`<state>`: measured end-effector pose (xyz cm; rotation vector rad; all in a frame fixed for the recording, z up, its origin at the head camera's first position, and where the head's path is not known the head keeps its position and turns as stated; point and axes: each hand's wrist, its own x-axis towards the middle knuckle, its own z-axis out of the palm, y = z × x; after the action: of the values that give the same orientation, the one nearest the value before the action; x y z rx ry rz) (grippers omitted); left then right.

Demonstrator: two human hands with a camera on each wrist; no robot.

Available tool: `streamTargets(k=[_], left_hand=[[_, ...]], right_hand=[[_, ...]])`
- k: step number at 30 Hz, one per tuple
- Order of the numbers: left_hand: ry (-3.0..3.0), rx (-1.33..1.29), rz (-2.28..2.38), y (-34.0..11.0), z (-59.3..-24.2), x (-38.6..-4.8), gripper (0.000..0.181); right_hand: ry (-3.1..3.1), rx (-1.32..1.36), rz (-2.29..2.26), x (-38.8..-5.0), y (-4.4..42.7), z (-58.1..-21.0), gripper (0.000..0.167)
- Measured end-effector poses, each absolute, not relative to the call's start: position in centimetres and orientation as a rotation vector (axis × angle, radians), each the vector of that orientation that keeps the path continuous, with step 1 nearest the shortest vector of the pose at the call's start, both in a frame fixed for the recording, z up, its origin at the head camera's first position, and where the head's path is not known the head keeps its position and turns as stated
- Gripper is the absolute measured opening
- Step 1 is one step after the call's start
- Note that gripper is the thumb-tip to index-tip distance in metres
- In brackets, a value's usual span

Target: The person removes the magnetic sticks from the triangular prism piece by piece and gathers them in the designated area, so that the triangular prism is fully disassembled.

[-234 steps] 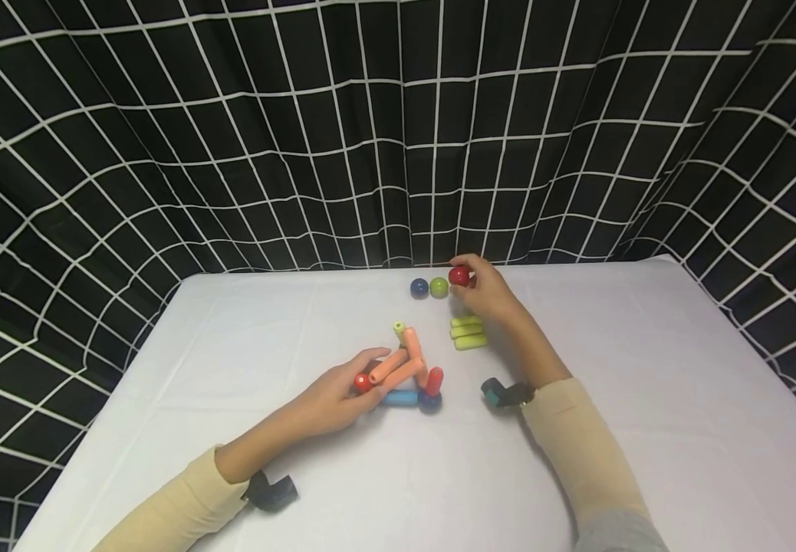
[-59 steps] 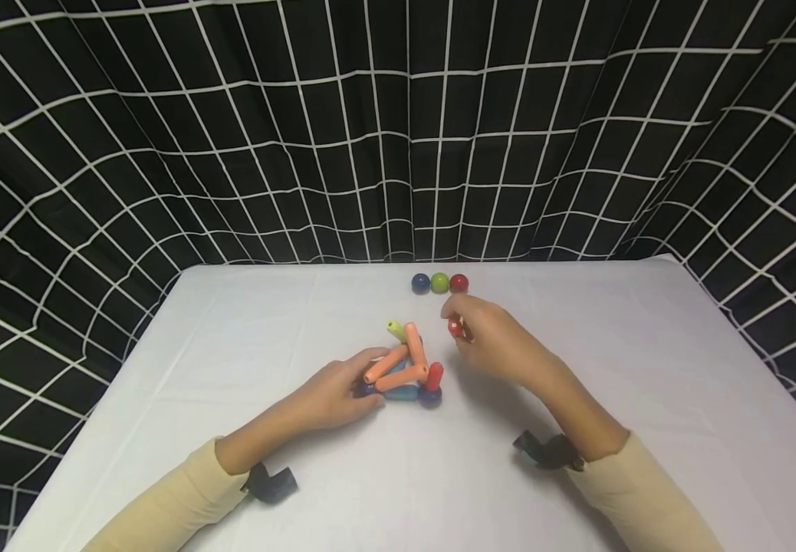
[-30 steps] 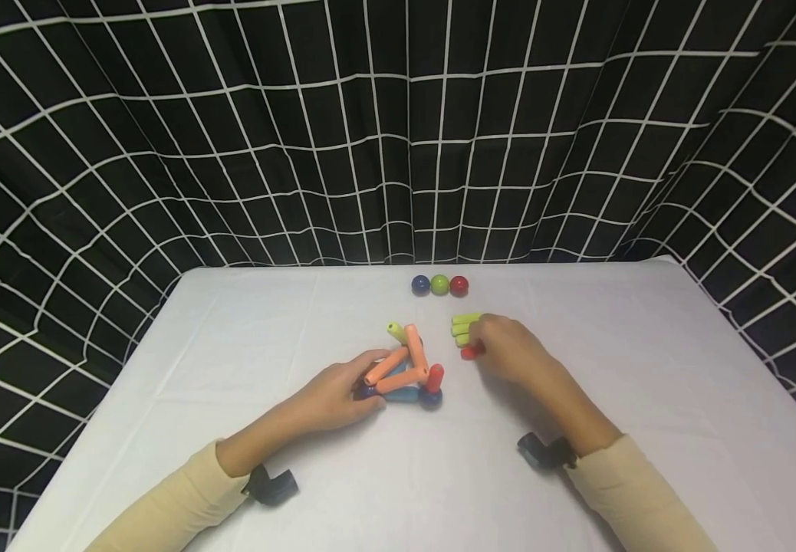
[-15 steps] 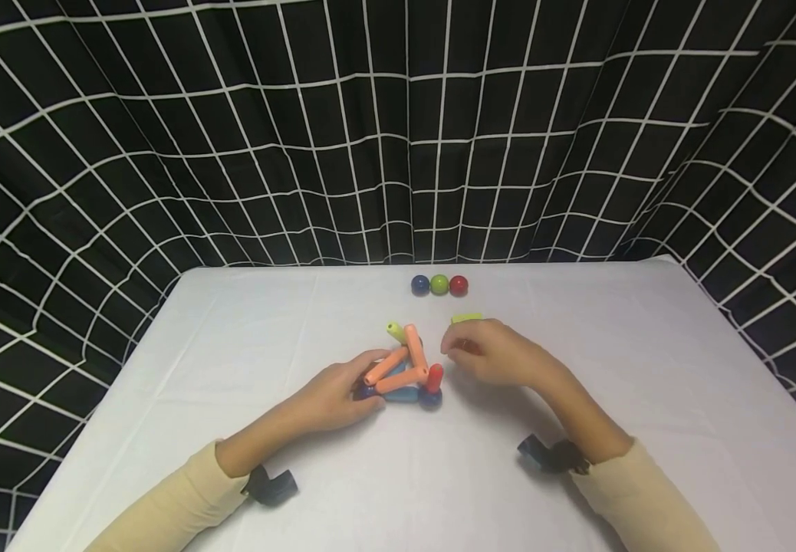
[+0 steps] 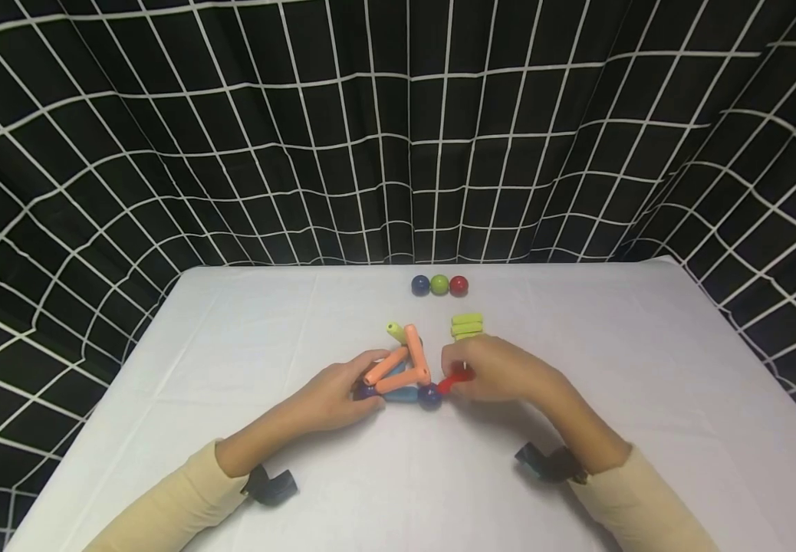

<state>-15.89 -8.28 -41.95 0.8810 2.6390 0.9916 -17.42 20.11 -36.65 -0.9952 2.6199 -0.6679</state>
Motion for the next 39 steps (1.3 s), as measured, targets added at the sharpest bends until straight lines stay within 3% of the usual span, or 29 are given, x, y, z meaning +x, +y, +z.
streamTargets(k=[15,30,39], left_hand=[[2.650,0.894,0.980,-8.3,-42.0,-15.8,0.065],[2.651,0.865,0.972,-8.2,-42.0,-15.9,0.066],[2.649,0.871,0.978,-8.3,-42.2,-16.0,0.065]], right_hand=[[2.614,-1.082,-0.522,-17.6,19.4,-38.2,0.018],[2.808,-0.796,-0.374,-18.6,21.2,-37.7,0.024],[2.857,-0.742,-0.358,-19.0,21.7,-37.7,0.016]])
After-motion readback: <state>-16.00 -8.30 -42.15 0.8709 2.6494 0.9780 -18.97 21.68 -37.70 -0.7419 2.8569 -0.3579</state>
